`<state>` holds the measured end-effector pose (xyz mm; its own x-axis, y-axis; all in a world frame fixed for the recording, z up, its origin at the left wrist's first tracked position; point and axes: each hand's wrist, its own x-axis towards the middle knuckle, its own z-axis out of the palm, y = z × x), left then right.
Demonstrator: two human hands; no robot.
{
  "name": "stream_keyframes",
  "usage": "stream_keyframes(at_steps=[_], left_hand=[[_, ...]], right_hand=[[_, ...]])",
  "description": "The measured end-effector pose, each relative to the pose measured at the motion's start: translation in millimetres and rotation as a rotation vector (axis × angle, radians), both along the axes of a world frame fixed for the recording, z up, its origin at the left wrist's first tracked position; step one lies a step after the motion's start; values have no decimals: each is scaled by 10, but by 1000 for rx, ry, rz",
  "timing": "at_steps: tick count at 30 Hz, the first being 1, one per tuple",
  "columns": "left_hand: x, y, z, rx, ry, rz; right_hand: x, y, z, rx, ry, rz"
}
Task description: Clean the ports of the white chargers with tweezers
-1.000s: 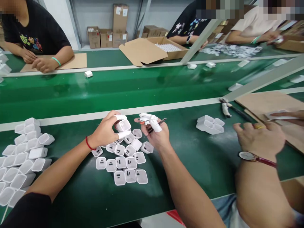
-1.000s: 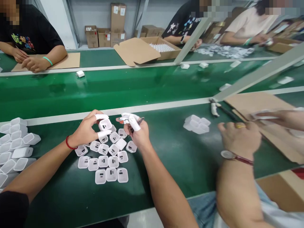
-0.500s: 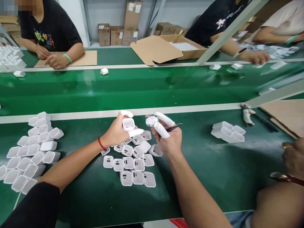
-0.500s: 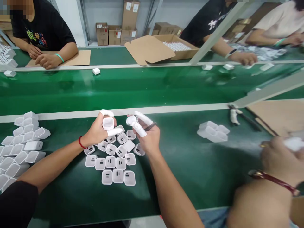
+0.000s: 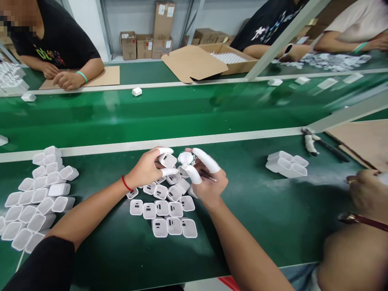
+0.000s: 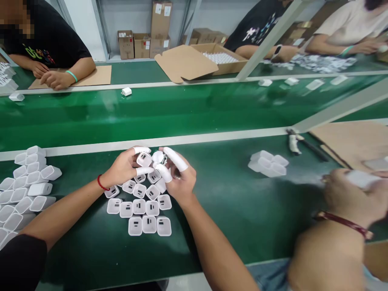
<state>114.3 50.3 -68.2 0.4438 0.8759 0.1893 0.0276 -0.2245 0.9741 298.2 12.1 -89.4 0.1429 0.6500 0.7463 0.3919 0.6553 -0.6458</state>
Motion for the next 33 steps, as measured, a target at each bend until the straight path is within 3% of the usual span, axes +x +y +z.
stream_keyframes(at_steps=[4, 11, 33], left_hand=[[1, 7, -55, 181, 150, 126], [7, -30, -17, 433, 223, 129], [5, -51, -3, 509, 283, 119]], right_hand=[[-47, -26, 52, 187, -228, 18], [-104, -34, 121, 229, -428, 44], [-79, -19, 91, 325, -535, -32]])
